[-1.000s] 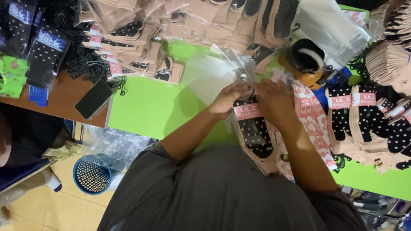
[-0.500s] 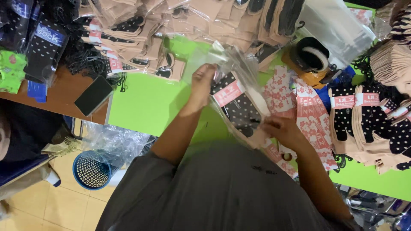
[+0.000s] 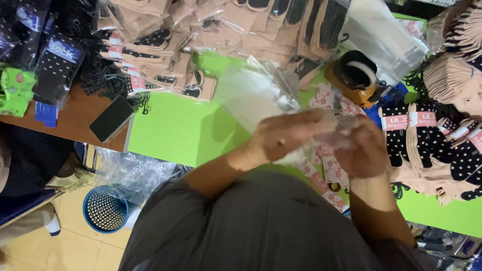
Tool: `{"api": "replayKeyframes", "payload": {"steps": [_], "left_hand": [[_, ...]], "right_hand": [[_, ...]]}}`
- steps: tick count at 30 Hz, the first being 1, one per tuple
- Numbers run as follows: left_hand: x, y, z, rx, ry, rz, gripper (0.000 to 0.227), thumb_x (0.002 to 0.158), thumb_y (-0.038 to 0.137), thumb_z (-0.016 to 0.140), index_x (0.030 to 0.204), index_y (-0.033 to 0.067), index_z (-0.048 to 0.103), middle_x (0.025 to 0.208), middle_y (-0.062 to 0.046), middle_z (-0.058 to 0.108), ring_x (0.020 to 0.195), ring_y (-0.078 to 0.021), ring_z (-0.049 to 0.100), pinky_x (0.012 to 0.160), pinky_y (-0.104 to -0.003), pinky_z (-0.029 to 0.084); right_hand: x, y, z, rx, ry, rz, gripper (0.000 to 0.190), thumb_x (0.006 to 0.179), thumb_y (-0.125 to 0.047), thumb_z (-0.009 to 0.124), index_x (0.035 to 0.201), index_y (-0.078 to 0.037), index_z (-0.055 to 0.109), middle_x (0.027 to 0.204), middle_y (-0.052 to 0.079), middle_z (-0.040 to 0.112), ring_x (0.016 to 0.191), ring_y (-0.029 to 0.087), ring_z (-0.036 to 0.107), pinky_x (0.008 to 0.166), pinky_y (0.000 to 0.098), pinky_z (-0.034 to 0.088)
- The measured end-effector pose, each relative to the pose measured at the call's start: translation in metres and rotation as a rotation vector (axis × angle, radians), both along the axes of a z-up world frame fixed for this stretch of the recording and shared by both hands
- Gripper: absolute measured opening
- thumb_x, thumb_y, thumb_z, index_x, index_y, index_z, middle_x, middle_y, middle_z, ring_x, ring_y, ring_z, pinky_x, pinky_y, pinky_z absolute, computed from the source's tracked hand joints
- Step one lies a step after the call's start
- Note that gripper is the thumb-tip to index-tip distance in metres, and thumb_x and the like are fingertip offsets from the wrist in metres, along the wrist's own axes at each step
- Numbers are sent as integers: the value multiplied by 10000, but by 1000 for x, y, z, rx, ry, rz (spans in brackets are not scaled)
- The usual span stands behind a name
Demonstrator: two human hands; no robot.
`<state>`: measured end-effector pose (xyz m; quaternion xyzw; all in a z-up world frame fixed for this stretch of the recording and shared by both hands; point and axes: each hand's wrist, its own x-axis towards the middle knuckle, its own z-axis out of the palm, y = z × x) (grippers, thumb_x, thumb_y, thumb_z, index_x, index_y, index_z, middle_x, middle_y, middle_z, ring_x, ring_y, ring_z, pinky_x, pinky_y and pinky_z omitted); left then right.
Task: Packaging pairs of socks into individual plastic bags
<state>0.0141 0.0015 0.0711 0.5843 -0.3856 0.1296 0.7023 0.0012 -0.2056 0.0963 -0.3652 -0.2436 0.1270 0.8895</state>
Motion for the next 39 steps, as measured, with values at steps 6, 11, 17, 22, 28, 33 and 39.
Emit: {"api": "replayKeyframes", "payload": {"steps": [6,11,17,22,28,33,39], "left_hand": [[18,-1,-6,-329,763,-95,234,941,17,734,1175,23,752,1011,-140,780,874,-117,690,777,-283,606],[12,0,-44,-212,731,-128,249,1054,50,554,1206,-29,736,1069,-189,768,886,-175,672,734,-310,545],[-4,-7,-87,-63,422,125,244,996,42,631,1201,23,763,1116,-202,766,1069,-344,739,882,-443,604],[-12,9,-102,-85,341,94,181,956,0,650,1055,-43,795,1089,-283,755,1051,-430,733,880,-520,596],[-42,8,-125,27,621,48,89,871,-30,751,960,-41,747,969,-223,761,899,-359,746,774,-503,605],[-22,3,-136,-114,716,217,159,899,-31,732,1031,35,673,817,-101,685,677,-93,554,601,-249,527],[-11,15,-116,61,594,188,156,918,-44,697,1017,39,784,975,-124,759,904,-144,682,840,-297,544]], "right_hand": [[9,7,27,-876,-170,-589,573,993,-103,596,1535,-11,435,1362,173,573,1139,205,529,1036,427,445],[-7,13,-53,-860,130,-783,222,1034,12,613,1206,-33,747,882,99,671,762,118,585,728,289,543],[-28,30,-65,-751,158,-831,172,1021,97,564,1035,38,725,958,194,727,721,142,597,666,302,538],[-39,20,-73,-712,223,-813,196,1011,100,545,907,11,685,997,222,743,809,175,668,689,261,501],[-17,-34,-82,-722,-47,-299,266,859,101,462,798,-19,691,1260,237,713,1140,350,686,823,357,481],[62,-140,-115,-1980,-80,-805,498,1038,-299,686,1479,-91,581,1503,252,400,1121,573,628,915,661,534],[70,-172,-149,-1071,421,-749,290,950,-34,588,1113,-187,774,774,62,615,570,88,528,530,229,443]]}}
